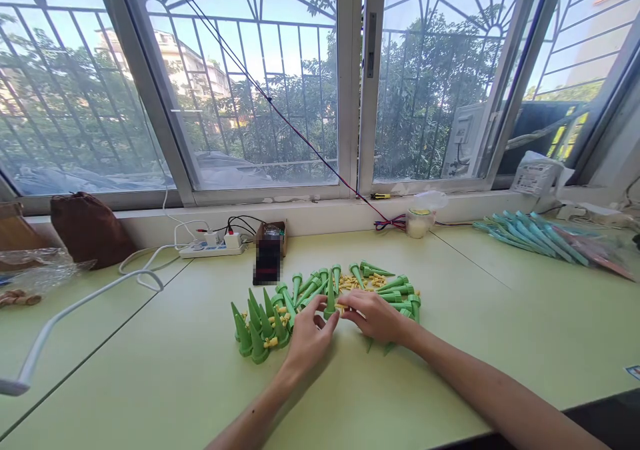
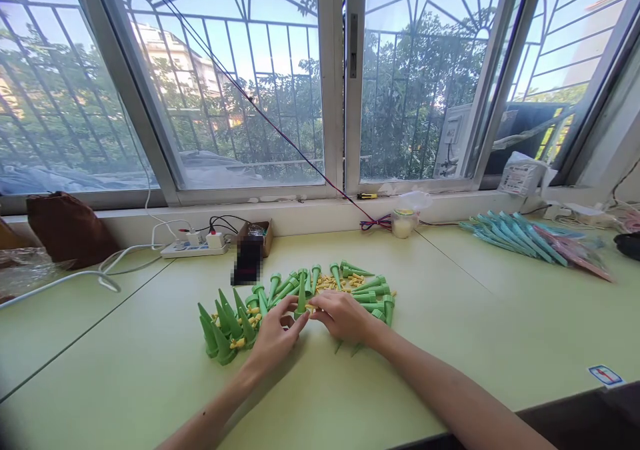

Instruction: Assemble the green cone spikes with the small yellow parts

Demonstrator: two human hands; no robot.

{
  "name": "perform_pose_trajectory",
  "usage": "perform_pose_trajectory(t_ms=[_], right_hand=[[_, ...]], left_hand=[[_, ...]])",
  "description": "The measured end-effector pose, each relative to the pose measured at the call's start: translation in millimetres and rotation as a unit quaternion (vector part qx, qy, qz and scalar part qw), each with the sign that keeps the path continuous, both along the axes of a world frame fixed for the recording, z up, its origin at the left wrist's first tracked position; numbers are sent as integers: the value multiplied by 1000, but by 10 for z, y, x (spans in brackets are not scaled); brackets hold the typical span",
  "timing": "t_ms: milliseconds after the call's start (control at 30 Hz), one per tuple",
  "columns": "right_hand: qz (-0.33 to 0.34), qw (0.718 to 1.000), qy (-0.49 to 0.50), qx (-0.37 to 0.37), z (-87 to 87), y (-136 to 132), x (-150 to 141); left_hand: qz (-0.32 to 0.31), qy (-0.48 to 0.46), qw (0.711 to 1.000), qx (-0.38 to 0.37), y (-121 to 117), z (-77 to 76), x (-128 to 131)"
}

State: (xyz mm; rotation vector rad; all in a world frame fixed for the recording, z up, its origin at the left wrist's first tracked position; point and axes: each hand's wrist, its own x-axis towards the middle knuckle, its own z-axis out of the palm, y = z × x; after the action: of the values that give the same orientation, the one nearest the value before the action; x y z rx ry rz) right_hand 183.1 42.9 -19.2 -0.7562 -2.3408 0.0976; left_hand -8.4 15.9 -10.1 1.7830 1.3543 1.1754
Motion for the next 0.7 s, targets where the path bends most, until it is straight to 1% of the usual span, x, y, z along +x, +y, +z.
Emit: perform_pose_trajectory(t_ms=[300,467,700], right_hand=[[-5,1000,-17,0,-31,14,0],[-10,1000,-26,2,-2,3,-2],[-11,999,-32,4,15,-8,-5]], left_hand=[[-3,13,1000,0,8,-40,-14],[-4,7,1000,3,14,-48,-14],[-3,21,1000,6,0,-29,-6]])
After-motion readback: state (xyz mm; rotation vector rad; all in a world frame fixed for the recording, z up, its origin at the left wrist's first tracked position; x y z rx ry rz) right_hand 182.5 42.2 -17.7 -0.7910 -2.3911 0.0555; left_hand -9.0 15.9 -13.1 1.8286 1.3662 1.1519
